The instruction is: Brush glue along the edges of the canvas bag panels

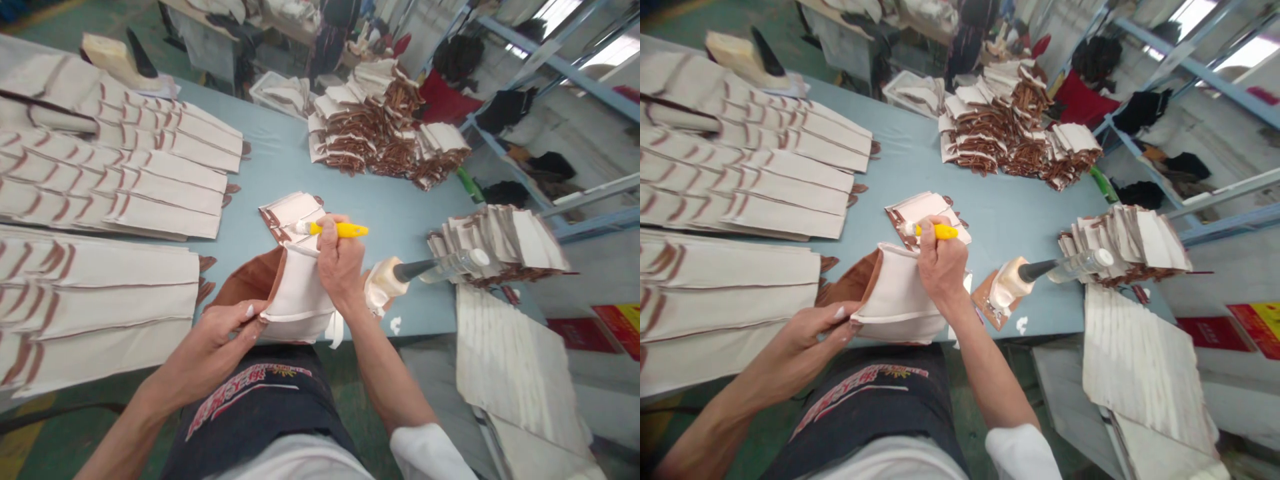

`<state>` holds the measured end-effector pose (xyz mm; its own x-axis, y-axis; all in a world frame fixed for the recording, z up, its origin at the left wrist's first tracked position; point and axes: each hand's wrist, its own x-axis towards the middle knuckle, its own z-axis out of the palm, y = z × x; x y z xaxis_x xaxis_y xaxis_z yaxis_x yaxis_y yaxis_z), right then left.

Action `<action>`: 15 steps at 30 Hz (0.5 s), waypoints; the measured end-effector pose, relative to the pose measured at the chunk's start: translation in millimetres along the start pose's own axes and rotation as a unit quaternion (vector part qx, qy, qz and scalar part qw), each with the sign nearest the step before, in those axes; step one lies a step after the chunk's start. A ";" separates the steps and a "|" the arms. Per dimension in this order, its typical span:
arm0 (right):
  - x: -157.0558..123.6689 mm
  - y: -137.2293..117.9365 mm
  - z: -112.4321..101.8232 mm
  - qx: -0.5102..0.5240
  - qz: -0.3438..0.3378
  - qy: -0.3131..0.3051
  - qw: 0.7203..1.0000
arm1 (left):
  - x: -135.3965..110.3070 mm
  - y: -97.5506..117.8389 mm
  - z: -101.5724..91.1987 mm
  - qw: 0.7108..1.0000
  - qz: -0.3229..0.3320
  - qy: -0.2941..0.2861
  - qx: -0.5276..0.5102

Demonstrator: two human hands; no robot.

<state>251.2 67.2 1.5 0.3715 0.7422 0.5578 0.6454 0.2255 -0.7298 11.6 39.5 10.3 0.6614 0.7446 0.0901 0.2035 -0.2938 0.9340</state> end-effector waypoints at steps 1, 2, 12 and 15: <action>-3.7 -3.2 -4.0 0.010 -0.008 0.017 1.000 | -0.9 0.3 0.2 1.000 0.000 0.007 -0.002; -8.5 -8.1 -10.2 0.025 -0.020 0.031 0.999 | -2.0 0.3 0.3 1.000 -0.003 0.014 -0.004; -59.8 -73.1 -55.2 0.060 -0.242 -0.066 0.966 | -14.5 -10.6 8.8 0.995 -0.055 0.074 0.044; -62.2 -75.9 -44.2 0.057 -0.277 -0.098 0.954 | -14.7 -7.0 10.1 0.994 -0.036 0.084 0.064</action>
<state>208.5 -24.0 39.7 -0.1456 0.5905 0.7938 0.6247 0.6771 -0.3890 7.7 24.6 -1.1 0.5145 0.8527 0.0906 0.3440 -0.3020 0.8891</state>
